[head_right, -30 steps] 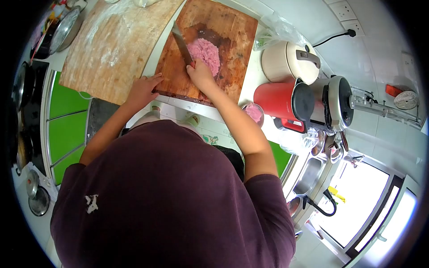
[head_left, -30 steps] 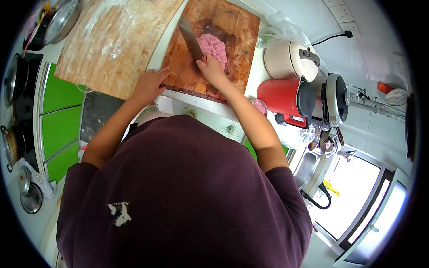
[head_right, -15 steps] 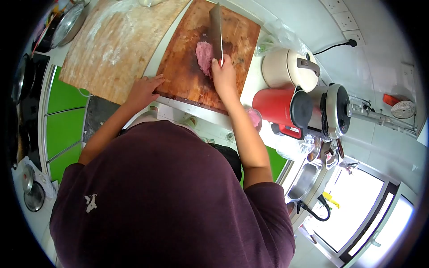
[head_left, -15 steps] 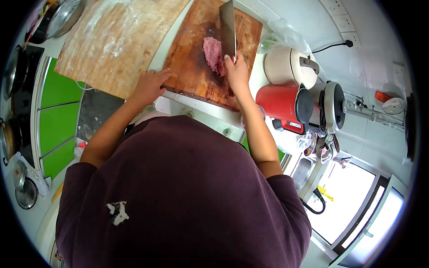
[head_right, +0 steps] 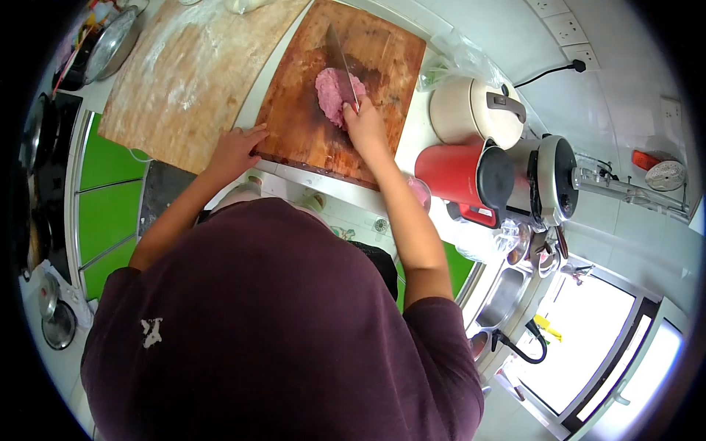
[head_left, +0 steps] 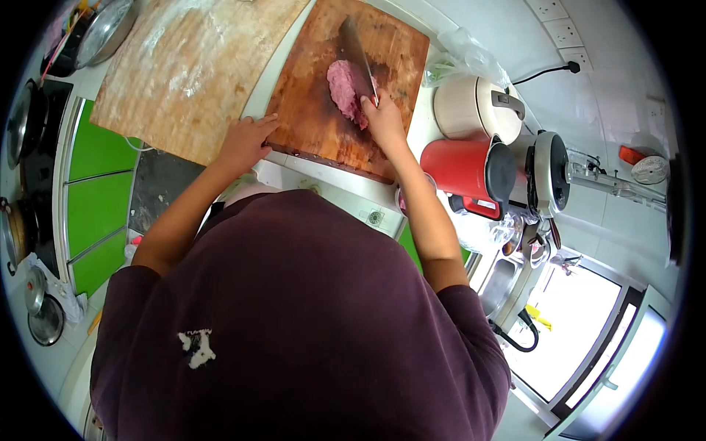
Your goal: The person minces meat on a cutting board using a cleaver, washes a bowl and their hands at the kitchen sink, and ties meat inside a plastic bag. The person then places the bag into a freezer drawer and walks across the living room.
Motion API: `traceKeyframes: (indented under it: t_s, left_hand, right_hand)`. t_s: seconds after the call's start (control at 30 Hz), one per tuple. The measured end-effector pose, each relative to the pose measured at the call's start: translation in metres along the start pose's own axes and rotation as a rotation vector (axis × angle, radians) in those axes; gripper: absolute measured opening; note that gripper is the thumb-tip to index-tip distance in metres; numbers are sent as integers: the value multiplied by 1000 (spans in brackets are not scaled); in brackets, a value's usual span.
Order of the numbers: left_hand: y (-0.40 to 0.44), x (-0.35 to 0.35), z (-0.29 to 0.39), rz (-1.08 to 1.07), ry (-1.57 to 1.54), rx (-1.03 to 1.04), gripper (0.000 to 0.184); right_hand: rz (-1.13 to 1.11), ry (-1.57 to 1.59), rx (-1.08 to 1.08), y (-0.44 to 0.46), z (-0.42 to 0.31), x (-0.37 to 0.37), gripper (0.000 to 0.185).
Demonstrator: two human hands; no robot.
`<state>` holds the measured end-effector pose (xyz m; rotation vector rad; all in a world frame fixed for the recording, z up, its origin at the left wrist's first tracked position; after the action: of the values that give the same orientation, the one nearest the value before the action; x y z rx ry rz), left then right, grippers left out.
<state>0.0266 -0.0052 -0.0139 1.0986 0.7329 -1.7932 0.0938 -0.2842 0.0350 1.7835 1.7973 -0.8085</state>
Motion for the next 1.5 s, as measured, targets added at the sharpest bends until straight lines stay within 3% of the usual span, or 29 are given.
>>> traceKeyframes:
  t_s: [0.37,0.4,0.53,0.63,0.67,0.77,0.8,0.9,1.07,1.17,1.2,1.33,1.43,1.5]
  left_hand:
    - [-2,4,2,-15,-8,-11,57]
    - [-1,4,2,-28,-18,-10,56]
    - [1,-1,4,9,11,2,56]
    - [2,1,3,5,-29,-9,56]
    - [0,1,4,-16,-24,-2,56]
    - [5,-3,2,-11,-3,-8,56]
    - [3,0,3,-9,2,-10,56]
    - [1,5,2,4,19,-1,56]
    - [3,0,4,-15,34,-13,56]
    - [1,3,5,-32,24,-9,56]
    - [1,4,3,-31,28,0,56]
    - [3,2,4,-5,47,5,56]
    - [4,-2,6,-5,19,-1,56]
    - [8,-2,2,6,7,10,56]
  right_hand:
    - [-71,-94,-3,-17,18,13,31]
    - [-172,-175,-24,-12,19,14,31]
    - [39,35,43,-20,-2,-11,30]
    - [13,-66,31,-18,25,-2,30]
    - [-165,-39,110,-10,35,-5,31]
    - [19,30,40,-18,18,-22,29]
    - [57,49,109,-24,9,-25,30]
    - [-17,-75,-13,-16,41,-3,31]
    - [35,35,104,-25,11,-27,33]
    - [-80,-178,49,-13,56,-2,33]
    - [-102,-94,124,-9,58,-7,33]
    - [148,95,110,-31,9,-33,34]
    - [-84,-38,176,-16,53,-11,32]
    - [-4,39,154,-18,39,-25,33]
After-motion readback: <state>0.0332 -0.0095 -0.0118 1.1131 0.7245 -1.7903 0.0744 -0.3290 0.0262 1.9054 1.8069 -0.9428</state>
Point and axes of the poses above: each hand's wrist, its own y-axis towards the middle knuckle, its own x-axis out of the palm, z = x × y, the point moved 3 cm from there along y, towards the middle knuckle, and after that the axes turned 1 degree about z, right-handed, at the moved point
